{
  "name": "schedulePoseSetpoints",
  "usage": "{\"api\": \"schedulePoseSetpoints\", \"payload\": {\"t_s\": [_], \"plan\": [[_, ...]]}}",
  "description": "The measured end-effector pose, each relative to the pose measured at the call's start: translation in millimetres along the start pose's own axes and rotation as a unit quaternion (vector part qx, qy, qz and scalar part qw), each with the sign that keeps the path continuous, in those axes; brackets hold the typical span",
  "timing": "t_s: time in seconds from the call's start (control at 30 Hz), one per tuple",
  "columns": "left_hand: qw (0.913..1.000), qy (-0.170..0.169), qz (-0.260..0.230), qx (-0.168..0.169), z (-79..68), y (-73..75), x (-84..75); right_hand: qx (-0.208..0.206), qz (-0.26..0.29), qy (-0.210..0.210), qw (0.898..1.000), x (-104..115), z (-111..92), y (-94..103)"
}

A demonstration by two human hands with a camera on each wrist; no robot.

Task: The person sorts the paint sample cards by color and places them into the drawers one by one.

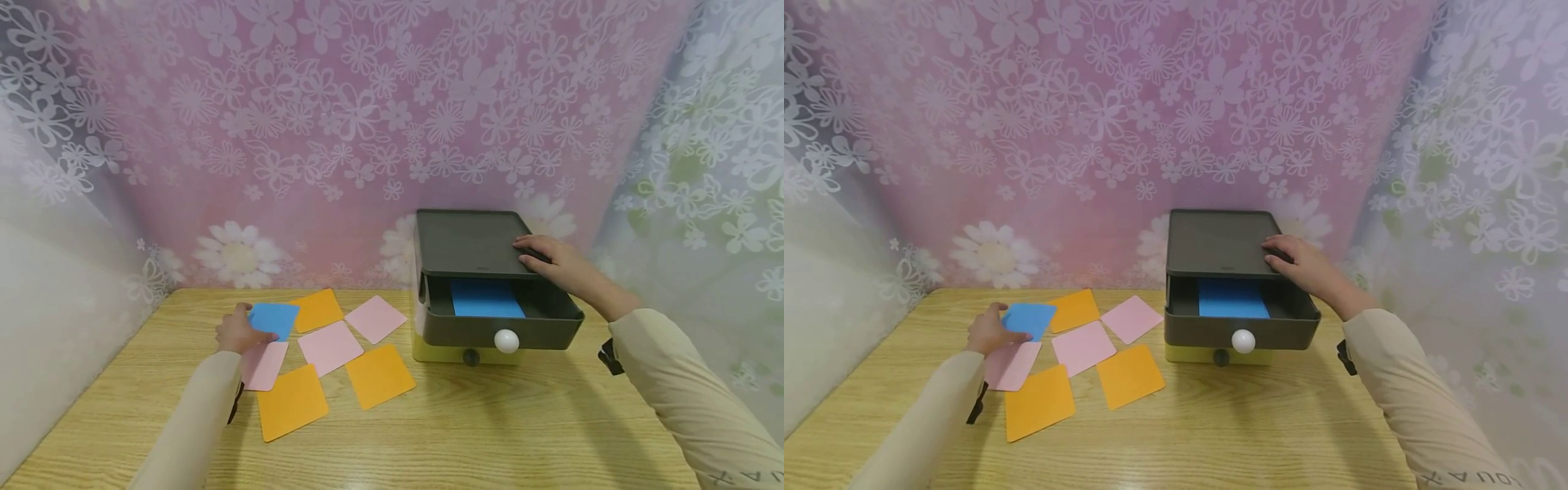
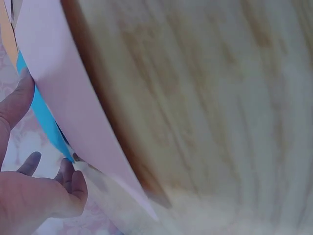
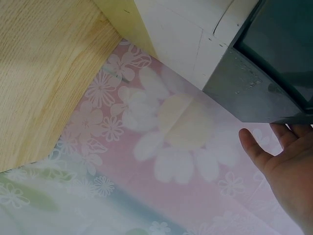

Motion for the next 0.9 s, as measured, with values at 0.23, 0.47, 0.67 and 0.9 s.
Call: {"api": "schedulePoseSetpoints", "payload": {"t_s": [0.23,0.47,0.67,0.9], "plan": [[0.9998,-0.006,-0.013,-0.010,-2.9,4.0,-3.2,0.000,0.005,0.004,1.000,2,-1,1.1],[0.9975,-0.024,-0.035,-0.057,-1.1,9.9,-6.3,0.001,0.001,0.008,1.000,2,0,1.4],[0.9930,-0.039,-0.092,-0.063,-1.2,20.2,-7.7,-0.003,-0.003,0.008,1.000,2,0,0.4],[0.9943,-0.037,-0.097,-0.024,-8.0,34.7,-12.4,0.003,0.000,0.001,1.000,3,0,0.4]]}}
Point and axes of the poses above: each hand's wrist, its own z-axis towards the middle knuckle, its own y-axis out of the back of the hand, x = y × z, the point moved 3 cm from there along z, towards the middle knuckle, and after that the axes turned 12 degrees about z, right-handed, at the moved point
